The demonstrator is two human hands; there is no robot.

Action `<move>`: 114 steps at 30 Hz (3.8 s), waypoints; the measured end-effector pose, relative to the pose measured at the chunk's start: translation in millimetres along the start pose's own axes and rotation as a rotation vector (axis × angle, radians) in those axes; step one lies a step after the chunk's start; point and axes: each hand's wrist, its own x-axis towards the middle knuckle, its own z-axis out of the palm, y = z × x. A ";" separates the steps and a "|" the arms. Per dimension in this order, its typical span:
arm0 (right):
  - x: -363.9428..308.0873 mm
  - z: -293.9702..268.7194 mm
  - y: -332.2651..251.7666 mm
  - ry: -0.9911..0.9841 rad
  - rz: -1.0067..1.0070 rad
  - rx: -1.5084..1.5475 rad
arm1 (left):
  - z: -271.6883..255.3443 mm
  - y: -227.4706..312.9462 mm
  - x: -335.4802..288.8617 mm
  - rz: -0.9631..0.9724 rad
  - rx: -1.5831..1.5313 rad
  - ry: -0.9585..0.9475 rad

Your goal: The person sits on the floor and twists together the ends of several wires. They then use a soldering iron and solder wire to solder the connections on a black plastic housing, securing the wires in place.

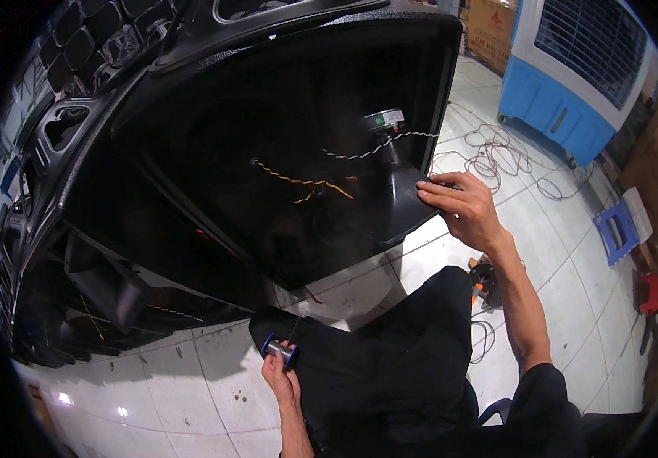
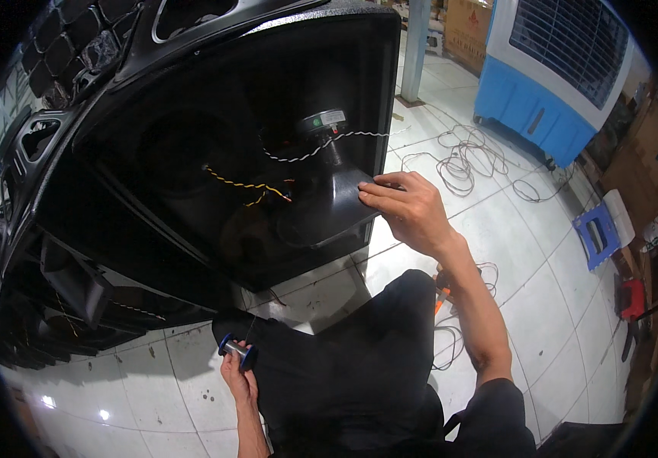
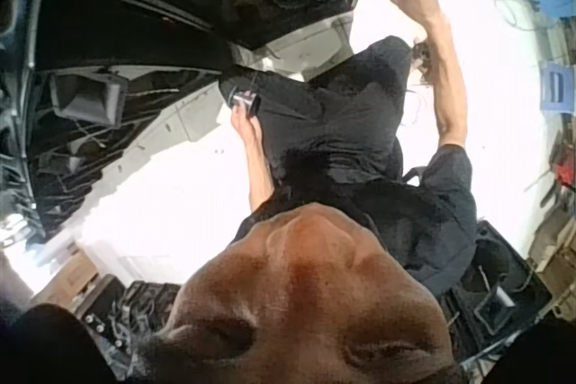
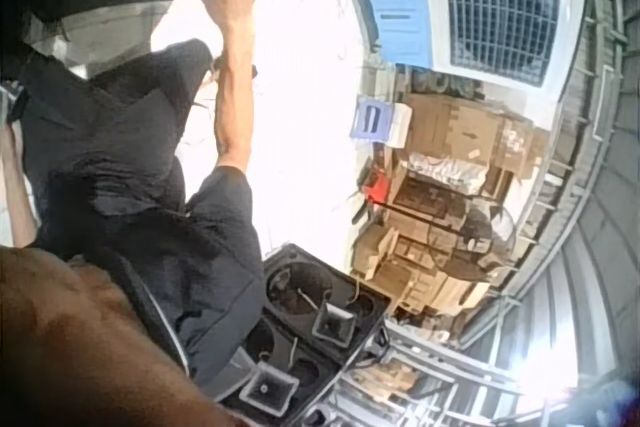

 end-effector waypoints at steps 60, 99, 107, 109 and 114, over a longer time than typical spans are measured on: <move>217.6 39.8 53.2 -0.278 0.884 0.230 | -0.5 -0.5 0.6 -0.014 -0.030 0.000; 65.7 -37.3 -1.4 -0.202 0.887 0.762 | 40.4 -220.5 119.9 -0.313 0.723 0.014; 90.5 -15.0 16.0 0.076 0.993 1.003 | 34.1 -221.1 112.1 -0.370 1.102 -0.013; 106.8 -3.0 17.7 0.058 0.965 0.968 | 8.3 -227.0 120.9 -0.388 1.120 0.037; 112.3 -0.9 45.0 0.028 0.904 0.799 | 52.5 -169.7 98.8 -0.345 1.290 -0.027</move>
